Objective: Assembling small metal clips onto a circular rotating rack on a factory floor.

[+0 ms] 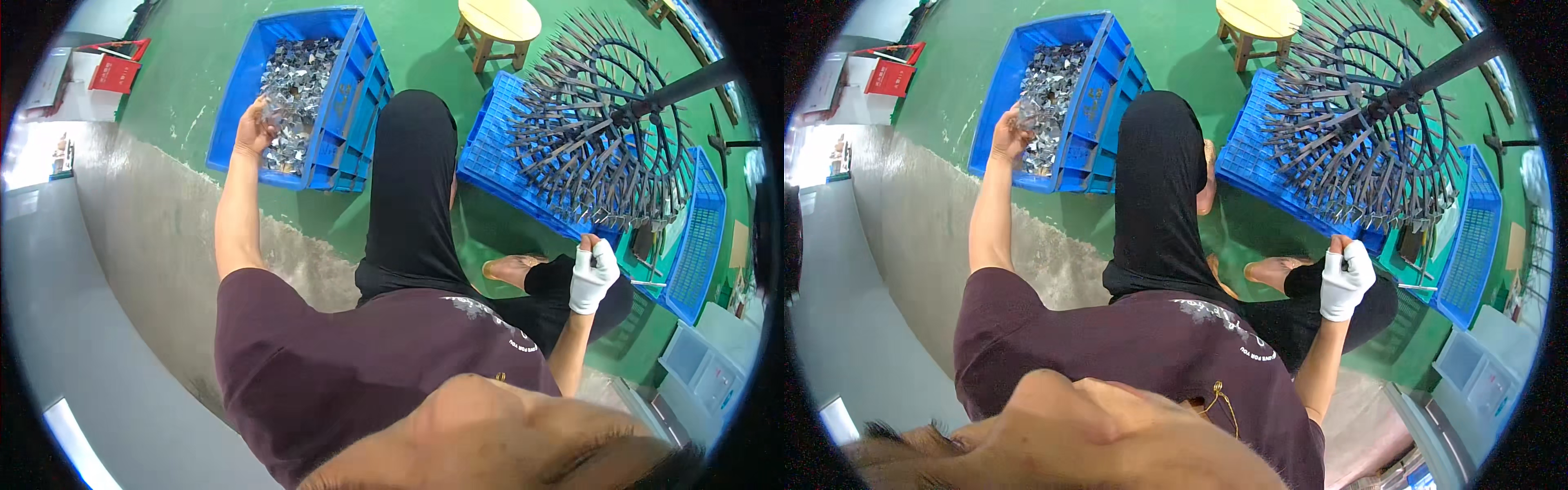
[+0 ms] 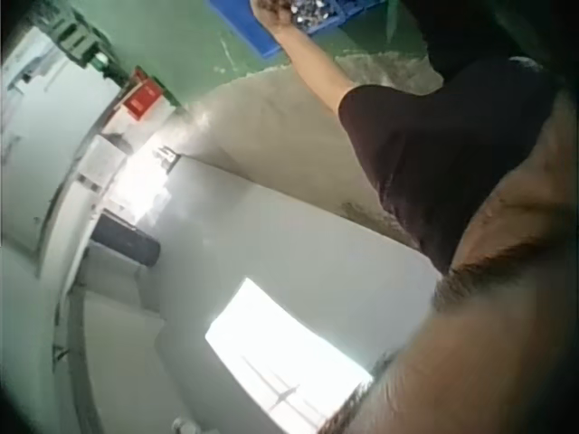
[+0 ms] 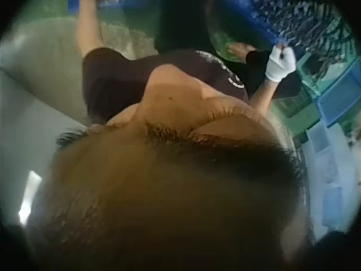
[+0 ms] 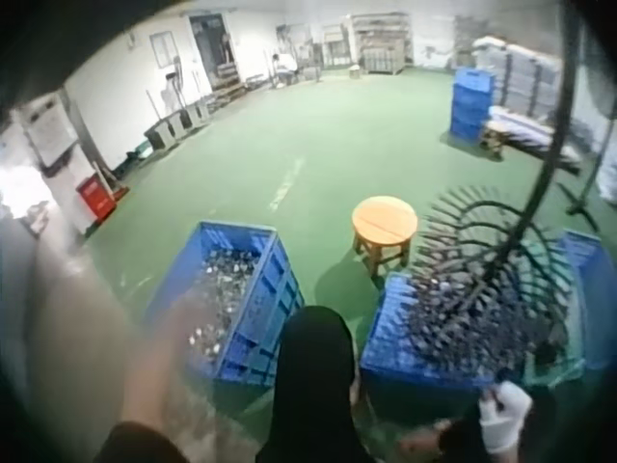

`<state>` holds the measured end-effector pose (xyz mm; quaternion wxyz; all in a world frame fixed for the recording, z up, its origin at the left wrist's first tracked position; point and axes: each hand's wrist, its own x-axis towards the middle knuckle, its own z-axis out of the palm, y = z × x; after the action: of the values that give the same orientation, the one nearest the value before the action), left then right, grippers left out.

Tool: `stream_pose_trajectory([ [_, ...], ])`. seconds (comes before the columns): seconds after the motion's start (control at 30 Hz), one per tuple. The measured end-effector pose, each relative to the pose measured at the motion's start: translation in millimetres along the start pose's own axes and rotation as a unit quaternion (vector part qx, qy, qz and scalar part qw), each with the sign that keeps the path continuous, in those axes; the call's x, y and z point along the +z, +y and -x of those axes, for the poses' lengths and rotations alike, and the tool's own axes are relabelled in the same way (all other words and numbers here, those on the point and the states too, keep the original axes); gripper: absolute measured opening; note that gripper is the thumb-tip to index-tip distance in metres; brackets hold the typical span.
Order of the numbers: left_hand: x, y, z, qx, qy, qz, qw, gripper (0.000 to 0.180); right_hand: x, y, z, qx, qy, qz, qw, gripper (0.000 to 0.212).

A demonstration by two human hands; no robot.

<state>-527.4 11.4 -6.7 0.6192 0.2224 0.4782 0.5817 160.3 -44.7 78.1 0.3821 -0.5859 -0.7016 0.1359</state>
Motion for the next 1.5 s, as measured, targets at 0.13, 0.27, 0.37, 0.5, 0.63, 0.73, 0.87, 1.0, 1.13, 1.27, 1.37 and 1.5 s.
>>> stream_pose_trajectory([
  [0.13, 9.5, -1.8, 3.1, 0.030, -0.019, 0.150, 0.988, 0.028, 2.6, -5.3, -1.5, 0.001, -0.004, -0.002, 1.000, 0.004],
  [0.27, 27.0, -4.0, 0.5, 0.053, 0.046, 0.230, 0.971, 0.028, 1.0, -10.0, -4.8, -0.001, -0.009, 0.004, 1.000, 0.004],
  [0.37, 33.3, -4.0, -6.7, 0.083, 0.196, 0.232, 0.949, 0.023, -1.0, -12.2, -5.1, -0.005, -0.015, 0.011, 1.000, 0.004],
  [0.5, -21.1, 5.3, 10.7, 0.164, 0.138, 0.307, 0.927, 0.018, 5.5, -16.8, -5.0, -0.013, -0.029, -0.022, 0.999, 0.003],
  [0.63, 63.9, 1.0, 17.5, 0.181, 0.019, 0.345, 0.921, 0.014, 8.8, -24.7, -0.4, -0.005, -0.046, -0.031, 0.998, 0.003],
  [0.73, 195.1, 7.2, 54.6, 0.150, -0.067, 0.320, 0.933, 0.010, 12.2, -38.0, 3.1, 0.017, -0.086, -0.083, 0.993, 0.006],
  [0.87, 312.3, -64.5, 93.1, -0.057, -0.316, 0.311, 0.895, 0.014, 25.4, -77.5, -17.2, -0.018, -0.094, -0.167, 0.981, 0.016],
  [1.0, 394.0, -137.6, 111.6, -0.167, -0.307, 0.299, 0.888, 0.012, 11.3, -87.1, -21.8, 0.019, -0.052, -0.202, 0.978, 0.019],
  [1.13, 432.2, -187.1, 109.7, -0.228, -0.306, 0.247, 0.891, 0.012, -16.3, -67.3, -11.8, 0.134, -0.034, -0.194, 0.971, 0.021],
  [1.27, 453.4, -206.5, 117.9, -0.263, -0.294, 0.203, 0.896, 0.014, -28.6, -51.4, 2.8, 0.184, -0.013, -0.206, 0.961, 0.022],
  [1.37, 470.4, -211.0, 125.5, -0.268, -0.296, 0.214, 0.892, 0.015, -29.9, -40.6, 14.5, 0.147, 0.053, -0.248, 0.956, 0.024],
  [1.5, 480.3, -213.1, 128.2, -0.327, -0.309, 0.275, 0.850, 0.016, -34.3, -36.9, 13.3, 0.058, 0.068, -0.178, 0.980, 0.026],
])
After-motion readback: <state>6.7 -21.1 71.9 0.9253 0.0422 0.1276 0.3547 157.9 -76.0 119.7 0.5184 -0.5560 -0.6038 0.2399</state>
